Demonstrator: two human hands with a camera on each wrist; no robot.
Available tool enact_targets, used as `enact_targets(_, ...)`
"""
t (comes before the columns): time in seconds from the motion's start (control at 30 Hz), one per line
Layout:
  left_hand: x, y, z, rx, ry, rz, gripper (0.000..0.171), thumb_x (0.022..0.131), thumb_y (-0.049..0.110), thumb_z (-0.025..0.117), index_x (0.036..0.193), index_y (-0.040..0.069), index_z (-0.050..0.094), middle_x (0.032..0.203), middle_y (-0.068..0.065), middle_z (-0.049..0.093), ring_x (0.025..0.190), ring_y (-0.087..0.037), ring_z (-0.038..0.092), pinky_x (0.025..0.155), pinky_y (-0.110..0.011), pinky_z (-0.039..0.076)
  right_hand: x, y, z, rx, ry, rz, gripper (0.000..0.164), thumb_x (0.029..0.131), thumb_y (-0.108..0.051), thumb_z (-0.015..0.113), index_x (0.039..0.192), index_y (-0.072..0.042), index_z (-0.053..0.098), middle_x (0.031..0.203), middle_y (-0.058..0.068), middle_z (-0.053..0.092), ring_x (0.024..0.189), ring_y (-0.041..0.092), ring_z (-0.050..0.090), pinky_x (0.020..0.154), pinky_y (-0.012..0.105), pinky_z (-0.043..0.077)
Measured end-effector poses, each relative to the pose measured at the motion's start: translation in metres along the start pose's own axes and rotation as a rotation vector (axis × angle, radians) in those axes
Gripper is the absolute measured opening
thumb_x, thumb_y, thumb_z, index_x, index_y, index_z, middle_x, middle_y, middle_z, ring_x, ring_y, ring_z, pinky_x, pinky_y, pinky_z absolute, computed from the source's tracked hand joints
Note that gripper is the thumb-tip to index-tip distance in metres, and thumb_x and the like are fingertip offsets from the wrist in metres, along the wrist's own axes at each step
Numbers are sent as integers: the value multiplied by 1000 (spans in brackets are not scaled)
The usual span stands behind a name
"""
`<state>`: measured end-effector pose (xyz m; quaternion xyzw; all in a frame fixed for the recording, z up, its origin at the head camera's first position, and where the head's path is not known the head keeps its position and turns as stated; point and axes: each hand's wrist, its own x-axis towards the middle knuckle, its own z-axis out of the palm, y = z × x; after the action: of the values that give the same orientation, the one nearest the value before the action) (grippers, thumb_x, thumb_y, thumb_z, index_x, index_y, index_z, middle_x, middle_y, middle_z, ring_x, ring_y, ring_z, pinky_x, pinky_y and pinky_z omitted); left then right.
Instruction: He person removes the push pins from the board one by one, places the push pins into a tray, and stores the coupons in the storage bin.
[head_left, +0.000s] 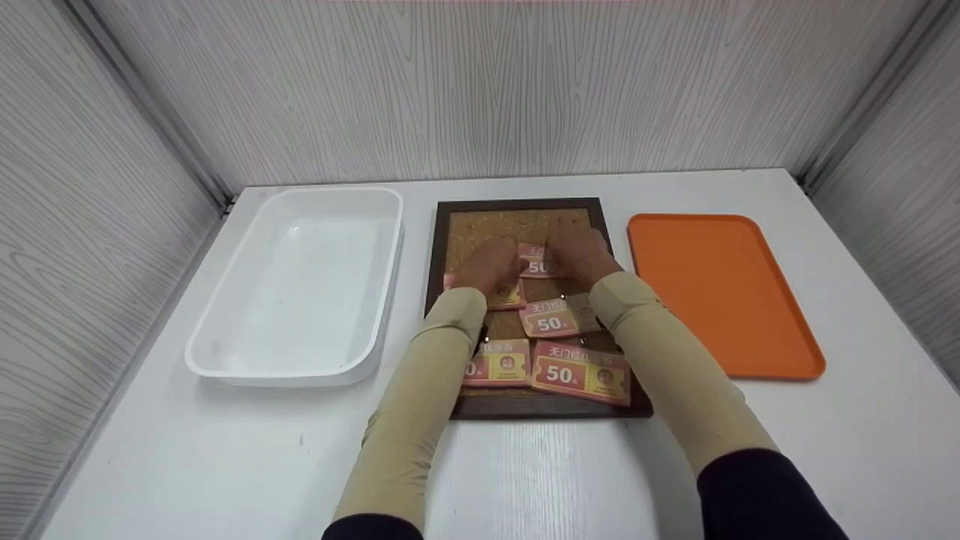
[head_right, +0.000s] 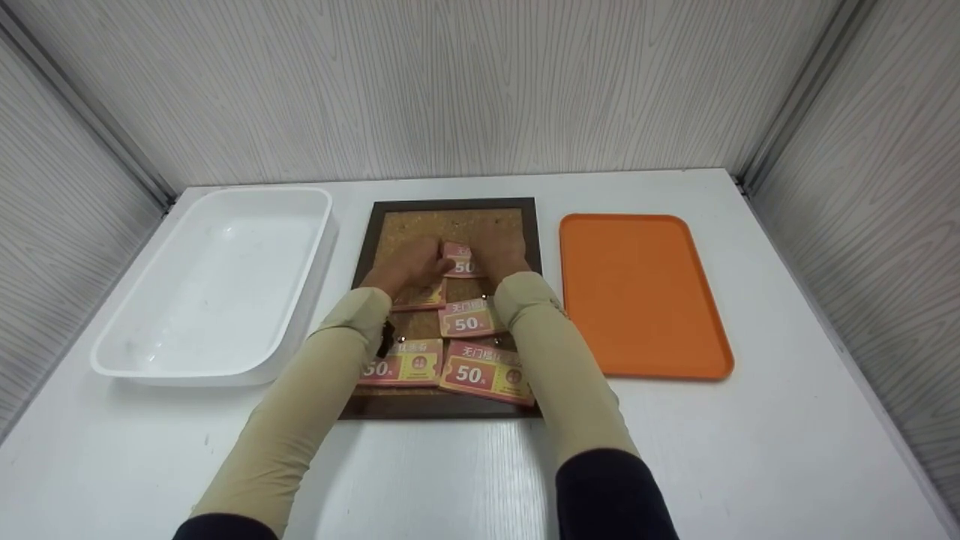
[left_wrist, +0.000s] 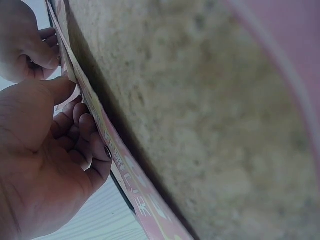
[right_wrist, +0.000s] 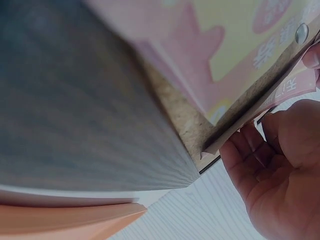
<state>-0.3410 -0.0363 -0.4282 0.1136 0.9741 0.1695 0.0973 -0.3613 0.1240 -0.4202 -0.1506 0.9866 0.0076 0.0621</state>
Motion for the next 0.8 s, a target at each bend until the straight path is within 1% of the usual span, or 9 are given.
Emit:
enact_targets(0.1, 0, 0, 0, -15, -15, -4, 34, 99, 34, 52, 76, 11, 61, 71, -4, 59, 55, -16, 50, 47, -30, 35, 0, 0, 0, 11, 2, -3, 42, 91, -20, 62, 123, 2, 49, 120, 21, 53, 105, 34, 59, 83, 51, 54)
enact_targets(0.2, 0, 0, -1, -17, -18, -6, 31, 99, 34, 52, 81, 11, 63, 77, -5, 60, 59, -18, 51, 49, -31, 36, -1, 0, -1, 34, 9, -6, 36, 91, -19, 63, 120, -1, 51, 119, 19, 54, 104, 32, 59, 84, 50, 54)
enact_targets(0.3, 1, 1, -1, -26, -28, -12, 29, 99, 34, 53, 85, 11, 64, 78, -5, 60, 60, -17, 51, 50, -31, 37, -2, 1, 0, 42, 19, -12, 35, 91, -19, 62, 120, -1, 51, 119, 19, 54, 106, 32, 59, 85, 49, 53)
enact_targets(0.43, 2, 2, 0, -74, -63, -42, 30, 98, 34, 53, 82, 12, 65, 71, -3, 59, 51, -14, 47, 43, -29, 35, -2, 3, 0, 46, 22, -14, 31, 93, -17, 60, 119, -1, 57, 117, 19, 60, 101, 30, 63, 83, 47, 55)
enact_targets(0.53, 2, 2, 1, -80, -52, -41, 30, 98, 34, 54, 83, 11, 66, 72, -3, 60, 51, -14, 49, 42, -29, 35, 0, 4, 0, 58, 19, -17, 25, 93, -15, 61, 115, -7, 67, 113, 16, 67, 94, 26, 65, 81, 45, 55)
enact_targets(0.6, 1, 1, 1, -73, -38, -32, 29, 98, 33, 54, 83, 11, 65, 73, -4, 60, 52, -15, 50, 43, -29, 35, 1, 5, 0, 52, 25, -23, 24, 92, -14, 62, 114, -10, 71, 112, 14, 69, 94, 25, 65, 82, 45, 55)
enact_targets(0.67, 0, 1, 1, -77, -40, -27, 29, 98, 33, 54, 82, 11, 65, 72, -3, 60, 53, -15, 50, 43, -28, 35, 1, 5, 0, 54, 36, -23, 23, 91, -11, 62, 112, -10, 72, 111, 14, 70, 95, 25, 66, 82, 45, 55)
enact_targets(0.8, 0, 2, 0, -103, -60, -37, 28, 98, 32, 53, 83, 12, 65, 71, -2, 59, 51, -13, 49, 42, -28, 35, 2, 5, 0, 35, 63, -13, 20, 93, -8, 60, 108, -8, 73, 108, 16, 70, 99, 28, 67, 82, 46, 55)
